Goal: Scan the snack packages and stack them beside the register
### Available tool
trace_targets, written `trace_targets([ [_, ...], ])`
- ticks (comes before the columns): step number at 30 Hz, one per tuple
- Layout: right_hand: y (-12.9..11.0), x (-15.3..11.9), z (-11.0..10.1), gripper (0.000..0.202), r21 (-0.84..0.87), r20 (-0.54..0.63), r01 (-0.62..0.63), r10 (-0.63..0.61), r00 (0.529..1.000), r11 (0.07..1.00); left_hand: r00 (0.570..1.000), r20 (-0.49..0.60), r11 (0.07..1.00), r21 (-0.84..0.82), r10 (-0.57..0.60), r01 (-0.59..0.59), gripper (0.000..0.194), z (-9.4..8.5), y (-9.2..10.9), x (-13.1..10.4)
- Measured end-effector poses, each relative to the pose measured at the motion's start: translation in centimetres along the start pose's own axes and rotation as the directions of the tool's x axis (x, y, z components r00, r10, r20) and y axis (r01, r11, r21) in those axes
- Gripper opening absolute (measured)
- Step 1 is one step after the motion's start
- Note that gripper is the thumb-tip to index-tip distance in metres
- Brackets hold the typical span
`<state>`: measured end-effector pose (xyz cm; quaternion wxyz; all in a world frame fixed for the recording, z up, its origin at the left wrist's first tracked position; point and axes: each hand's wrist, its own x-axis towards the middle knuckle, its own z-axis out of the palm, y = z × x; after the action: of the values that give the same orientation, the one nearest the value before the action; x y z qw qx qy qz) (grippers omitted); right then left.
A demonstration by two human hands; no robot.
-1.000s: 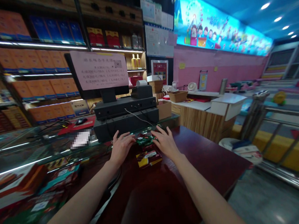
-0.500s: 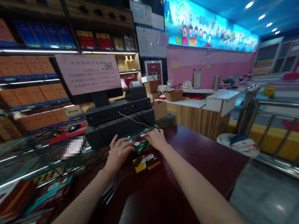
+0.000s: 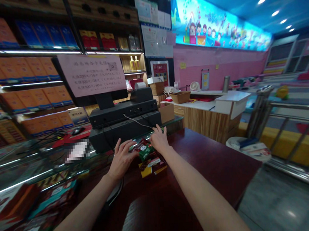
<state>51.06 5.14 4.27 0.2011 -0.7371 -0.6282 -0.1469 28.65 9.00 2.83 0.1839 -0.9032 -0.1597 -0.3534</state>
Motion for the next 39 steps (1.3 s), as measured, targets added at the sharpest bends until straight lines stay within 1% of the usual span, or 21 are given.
trace_targets([
  [4, 0.8, -1.1, -0.3, 0.012, 0.009, -0.108, 0.012, -0.011, 0.994, 1.000, 0.999, -0.020, 0.999, 0.018, -0.029, 0.029, 0.012, 0.0, -0.1, 0.4],
  [7, 1.9, -1.8, -0.5, 0.015, 0.023, -0.195, -0.031, 0.035, 0.980, 0.999, 0.998, -0.021, 0.998, 0.029, -0.064, 0.064, 0.012, 0.4, -0.2, 1.2],
  [10, 3.1, -2.3, -0.6, 0.016, 0.028, -0.232, -0.066, 0.071, 0.970, 0.997, 0.996, 0.009, 0.996, 0.043, -0.084, 0.083, 0.011, 1.2, 0.0, 2.1],
  [14, 4.1, -2.8, -0.3, 0.015, 0.022, -0.219, -0.123, 0.124, 0.968, 0.992, 0.993, 0.044, 0.994, 0.045, -0.105, 0.103, 0.009, 2.5, 0.3, 2.9],
  [20, 4.7, -3.0, 0.3, 0.017, 0.046, -0.191, -0.179, 0.184, 0.964, 0.983, 0.990, 0.047, 0.991, -0.012, -0.136, 0.136, 0.012, 3.9, 0.4, 3.3],
  [29, 5.2, -2.3, 0.9, 0.019, 0.063, -0.223, -0.180, 0.190, 0.956, 0.982, 0.987, 0.070, 0.989, -0.006, -0.146, 0.146, 0.011, 4.5, 0.3, 3.8],
  [35, 5.3, -2.5, 1.2, 0.019, 0.061, -0.227, -0.190, 0.199, 0.953, 0.980, 0.985, 0.082, 0.988, 0.010, -0.154, 0.154, 0.009, 5.1, 0.1, 3.7],
  [39, 5.4, -2.6, 1.4, 0.017, 0.070, -0.225, -0.215, 0.225, 0.948, 0.974, 0.979, 0.103, 0.985, 0.020, -0.175, 0.174, 0.009, 5.2, 0.2, 3.6],
])
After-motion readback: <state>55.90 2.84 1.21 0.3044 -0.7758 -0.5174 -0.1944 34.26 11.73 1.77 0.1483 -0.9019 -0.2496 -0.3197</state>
